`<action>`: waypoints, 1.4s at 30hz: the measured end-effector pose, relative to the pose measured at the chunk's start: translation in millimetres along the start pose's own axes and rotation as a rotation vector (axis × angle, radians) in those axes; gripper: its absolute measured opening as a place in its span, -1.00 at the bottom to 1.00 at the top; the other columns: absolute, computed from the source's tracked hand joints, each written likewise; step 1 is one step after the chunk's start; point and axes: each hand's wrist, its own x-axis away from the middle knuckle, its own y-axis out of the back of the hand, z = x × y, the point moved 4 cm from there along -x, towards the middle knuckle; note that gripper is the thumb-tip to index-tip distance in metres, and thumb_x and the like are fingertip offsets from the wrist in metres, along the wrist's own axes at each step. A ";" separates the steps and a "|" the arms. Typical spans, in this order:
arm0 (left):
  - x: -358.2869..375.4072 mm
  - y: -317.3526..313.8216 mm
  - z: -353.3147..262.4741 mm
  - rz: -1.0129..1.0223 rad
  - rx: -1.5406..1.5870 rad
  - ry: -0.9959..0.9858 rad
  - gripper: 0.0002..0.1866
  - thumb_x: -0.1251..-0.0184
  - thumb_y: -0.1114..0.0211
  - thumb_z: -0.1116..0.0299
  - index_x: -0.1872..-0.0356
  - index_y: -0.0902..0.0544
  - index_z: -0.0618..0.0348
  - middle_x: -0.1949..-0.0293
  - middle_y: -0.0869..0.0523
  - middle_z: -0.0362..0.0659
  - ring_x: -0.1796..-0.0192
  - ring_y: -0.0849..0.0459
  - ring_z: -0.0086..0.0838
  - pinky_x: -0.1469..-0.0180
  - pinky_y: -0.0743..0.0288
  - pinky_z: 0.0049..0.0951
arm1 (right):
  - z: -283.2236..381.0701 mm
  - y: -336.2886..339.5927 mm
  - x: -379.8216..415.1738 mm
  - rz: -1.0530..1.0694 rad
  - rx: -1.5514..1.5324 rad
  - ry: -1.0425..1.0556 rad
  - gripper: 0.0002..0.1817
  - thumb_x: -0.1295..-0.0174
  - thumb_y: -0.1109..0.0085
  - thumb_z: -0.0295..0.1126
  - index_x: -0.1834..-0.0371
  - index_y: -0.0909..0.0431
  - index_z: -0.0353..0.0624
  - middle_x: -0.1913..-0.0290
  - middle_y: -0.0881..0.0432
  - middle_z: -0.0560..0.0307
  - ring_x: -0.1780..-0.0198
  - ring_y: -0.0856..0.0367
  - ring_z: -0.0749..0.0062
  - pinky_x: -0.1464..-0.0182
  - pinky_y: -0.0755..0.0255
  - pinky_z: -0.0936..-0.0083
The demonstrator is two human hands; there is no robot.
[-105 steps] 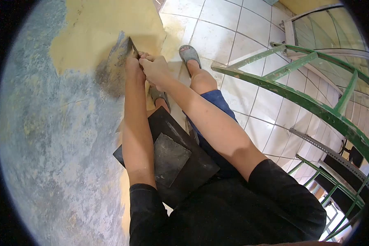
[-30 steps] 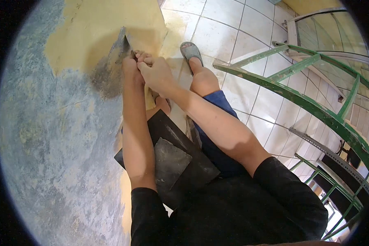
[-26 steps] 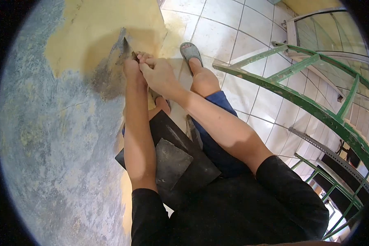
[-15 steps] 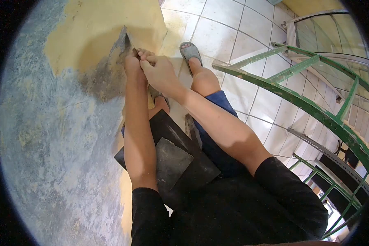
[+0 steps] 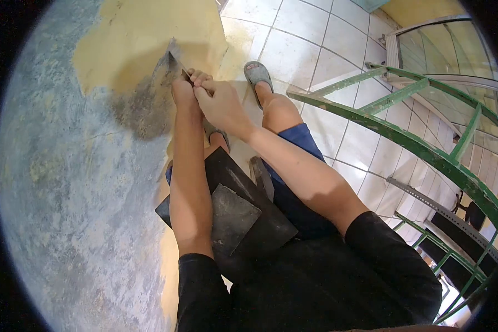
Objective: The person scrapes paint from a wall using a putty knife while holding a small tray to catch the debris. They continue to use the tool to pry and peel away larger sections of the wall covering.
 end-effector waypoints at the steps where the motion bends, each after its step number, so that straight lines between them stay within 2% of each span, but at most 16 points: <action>1: 7.3 1.6 -2.8 0.002 0.003 -0.010 -0.82 -0.50 0.13 0.36 0.36 -0.36 0.06 0.60 -0.31 -0.33 0.60 -0.29 -0.53 0.26 -0.43 -0.41 | 4.2 0.1 7.6 0.019 0.007 0.003 -0.67 -0.37 -0.10 -0.31 0.40 -0.57 -0.44 0.61 -0.46 -0.11 0.52 -0.44 0.43 0.40 -0.33 0.34; 3: 24.6 2.6 -6.9 0.071 0.044 -0.017 -0.85 -0.48 0.11 0.35 0.33 -0.36 0.06 0.62 -0.28 -0.35 0.63 -0.26 -0.56 0.24 -0.44 -0.40 | 7.1 -5.5 19.2 0.044 0.009 0.009 -0.67 -0.37 -0.10 -0.31 0.38 -0.58 -0.44 0.59 -0.47 -0.17 0.53 -0.44 0.42 0.39 -0.34 0.33; 5: 41.5 3.8 -14.6 0.082 0.021 -0.020 -0.86 -0.47 0.12 0.36 0.32 -0.37 0.07 0.61 -0.28 -0.35 0.64 -0.24 -0.57 0.24 -0.44 -0.40 | 7.9 -15.2 31.3 0.007 0.005 0.084 -0.69 -0.36 -0.11 -0.30 0.36 -0.59 -0.40 0.56 -0.50 -0.25 0.54 -0.48 0.30 0.39 -0.36 0.28; 12: 67.3 21.9 -25.9 0.147 0.055 0.003 -0.86 -0.49 0.15 0.37 0.28 -0.37 0.09 0.60 -0.28 -0.35 0.64 -0.22 -0.59 0.24 -0.45 -0.40 | 24.0 -25.7 62.4 0.021 0.045 0.047 -0.72 -0.35 -0.12 -0.31 0.38 -0.59 -0.35 0.52 -0.53 -0.29 0.54 -0.51 0.06 0.39 -0.38 0.24; 19: 50.1 14.5 -26.3 0.106 0.013 0.001 -0.86 -0.52 0.15 0.38 0.26 -0.37 0.08 0.59 -0.28 -0.34 0.64 -0.22 -0.59 0.24 -0.45 -0.40 | 18.8 -29.2 46.1 -0.019 0.060 0.010 -0.71 -0.34 -0.11 -0.32 0.42 -0.58 -0.36 0.56 -0.54 -0.22 0.55 -0.52 0.17 0.39 -0.38 0.25; 22: 29.0 7.5 -23.4 0.133 0.022 0.031 -0.88 -0.53 0.15 0.39 0.23 -0.36 0.07 0.58 -0.29 -0.33 0.65 -0.21 -0.58 0.24 -0.44 -0.42 | 12.9 -26.7 27.3 -0.047 0.055 0.032 -0.69 -0.34 -0.11 -0.31 0.44 -0.57 -0.38 0.59 -0.54 -0.16 0.56 -0.50 0.25 0.40 -0.36 0.28; 24: 15.9 5.6 -20.6 0.249 0.009 0.036 -0.88 -0.53 0.16 0.40 0.23 -0.37 0.07 0.57 -0.30 -0.33 0.63 -0.23 -0.58 0.20 -0.45 -0.44 | 9.7 -21.1 18.8 -0.045 0.043 0.019 -0.68 -0.34 -0.11 -0.31 0.44 -0.57 -0.39 0.60 -0.53 -0.12 0.56 -0.48 0.29 0.40 -0.35 0.29; 27: 3.7 3.3 -16.4 0.223 -0.025 0.035 -0.87 -0.52 0.15 0.43 0.25 -0.38 0.08 0.56 -0.32 -0.33 0.60 -0.27 -0.57 0.16 -0.46 -0.44 | 9.9 -15.3 7.1 -0.003 0.032 0.033 -0.68 -0.35 -0.12 -0.31 0.43 -0.58 -0.39 0.63 -0.52 -0.05 0.56 -0.45 0.40 0.42 -0.32 0.33; 29: -6.9 -7.5 -16.7 0.202 -0.030 0.046 -0.87 -0.52 0.14 0.44 0.26 -0.39 0.08 0.56 -0.34 -0.32 0.58 -0.29 -0.56 0.15 -0.46 -0.43 | 9.2 -16.0 -6.9 -0.038 0.086 -0.044 -0.68 -0.34 -0.12 -0.31 0.43 -0.59 -0.40 0.64 -0.50 -0.03 0.56 -0.43 0.45 0.43 -0.30 0.35; 33: -22.6 -10.0 -15.6 0.177 -0.027 0.088 -0.87 -0.52 0.11 0.44 0.28 -0.40 0.09 0.54 -0.38 -0.31 0.55 -0.33 -0.55 0.15 -0.49 -0.38 | 3.8 -17.2 -15.0 -0.122 0.008 -0.059 -0.65 -0.35 -0.12 -0.29 0.44 -0.58 -0.40 0.64 -0.50 -0.03 0.55 -0.43 0.47 0.42 -0.30 0.35; 40: -4.2 2.6 -11.0 0.259 -0.015 0.027 -0.86 -0.51 0.11 0.43 0.28 -0.41 0.09 0.55 -0.36 -0.31 0.58 -0.29 -0.56 0.18 -0.47 -0.37 | 6.3 -11.1 3.9 -0.049 0.025 -0.010 -0.66 -0.34 -0.12 -0.30 0.45 -0.57 -0.42 0.63 -0.48 -0.05 0.54 -0.42 0.46 0.41 -0.31 0.34; 42: 13.3 10.3 -12.3 0.174 0.021 -0.023 -0.85 -0.54 0.10 0.40 0.28 -0.40 0.08 0.56 -0.33 -0.32 0.59 -0.26 -0.56 0.20 -0.45 -0.38 | 7.3 -11.9 17.4 -0.034 -0.017 0.004 -0.66 -0.34 -0.12 -0.30 0.45 -0.56 -0.42 0.63 -0.48 -0.06 0.54 -0.42 0.45 0.41 -0.31 0.33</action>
